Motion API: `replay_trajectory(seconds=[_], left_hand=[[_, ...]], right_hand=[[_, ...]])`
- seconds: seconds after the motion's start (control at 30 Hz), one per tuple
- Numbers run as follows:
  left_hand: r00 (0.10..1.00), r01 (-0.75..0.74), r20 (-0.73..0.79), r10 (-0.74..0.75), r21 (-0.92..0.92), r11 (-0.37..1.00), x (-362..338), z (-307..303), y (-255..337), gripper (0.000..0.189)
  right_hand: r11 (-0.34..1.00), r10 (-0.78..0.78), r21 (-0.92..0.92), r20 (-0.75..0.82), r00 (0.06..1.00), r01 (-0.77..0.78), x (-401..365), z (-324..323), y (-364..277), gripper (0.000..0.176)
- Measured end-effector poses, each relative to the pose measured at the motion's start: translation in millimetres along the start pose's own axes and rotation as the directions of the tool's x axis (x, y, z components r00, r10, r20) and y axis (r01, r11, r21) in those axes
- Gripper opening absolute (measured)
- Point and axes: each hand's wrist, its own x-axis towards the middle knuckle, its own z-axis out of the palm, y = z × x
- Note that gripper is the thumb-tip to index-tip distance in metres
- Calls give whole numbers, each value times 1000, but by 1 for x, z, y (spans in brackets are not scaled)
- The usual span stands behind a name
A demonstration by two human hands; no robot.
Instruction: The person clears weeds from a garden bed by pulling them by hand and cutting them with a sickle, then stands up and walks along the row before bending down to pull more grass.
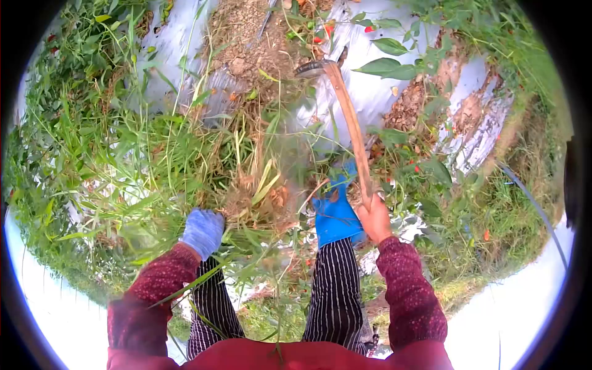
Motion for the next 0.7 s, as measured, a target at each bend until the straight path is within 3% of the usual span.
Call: replay_trajectory(seconds=[0.07, 0.1, 0.17, 0.23, 0.3, 0.33, 0.37, 0.43, 0.47, 0.53, 0.6, 0.67, 0.7], left_hand=[[999, -10, 38, 11, -16, 1000, -4, 7, 9, 17], [996, -2, 91, 6, -40, 999, -8, 11, 9, 17], [999, -30, 42, 30, 5, 1000, -15, 12, 12, 17], [1000, -22, 9, 22, 6, 1000, -22, 7, 15, 17], [993, 59, 110, -39, -180, 982, -47, 25, 31, 17], [989, 57, 143, -32, -176, 983, -70, 39, 43, 16], [984, 56, 178, -26, -167, 984, -85, 47, 48, 16], [976, 35, 216, -10, -116, 993, -82, 33, 43, 15], [972, 17, 233, -1, -67, 998, -72, 25, 34, 15], [975, -216, 7, 222, 248, 944, -30, 28, 11, 12], [988, -151, -12, 151, -37, 988, 26, -14, -1, 14], [943, -220, 213, 256, -182, 958, 78, -66, -10, 15], [906, -200, 358, 228, -113, 973, 101, -87, -6, 14]], right_hand=[[978, 122, 150, 150, 981, -145, -8, -15, -16, 27], [978, 116, 154, 151, 982, -139, -7, -13, -25, 27], [941, 64, 325, 109, 992, -96, 2, -8, -42, 26], [924, 49, 380, 20, 999, -53, 12, 2, -59, 24], [838, 160, 517, 72, 984, -174, 10, 1, -65, 25], [817, 152, 557, 36, 988, -146, 6, 0, -71, 25], [811, 159, 564, 40, 986, -154, 1, 2, -68, 25], [944, 77, 325, -50, 996, -56, -12, 6, -60, 24], [936, 104, 341, -39, 994, -85, -21, 10, -58, 23], [914, 139, 386, -10, 990, -125, -36, 14, -54, 20], [874, 208, 439, 46, 977, -207, -44, 6, -54, 17], [857, 225, 471, 24, 974, -209, -51, 2, -53, 16], [839, 236, 504, 2, 972, -204, -56, -1, -53, 16]])
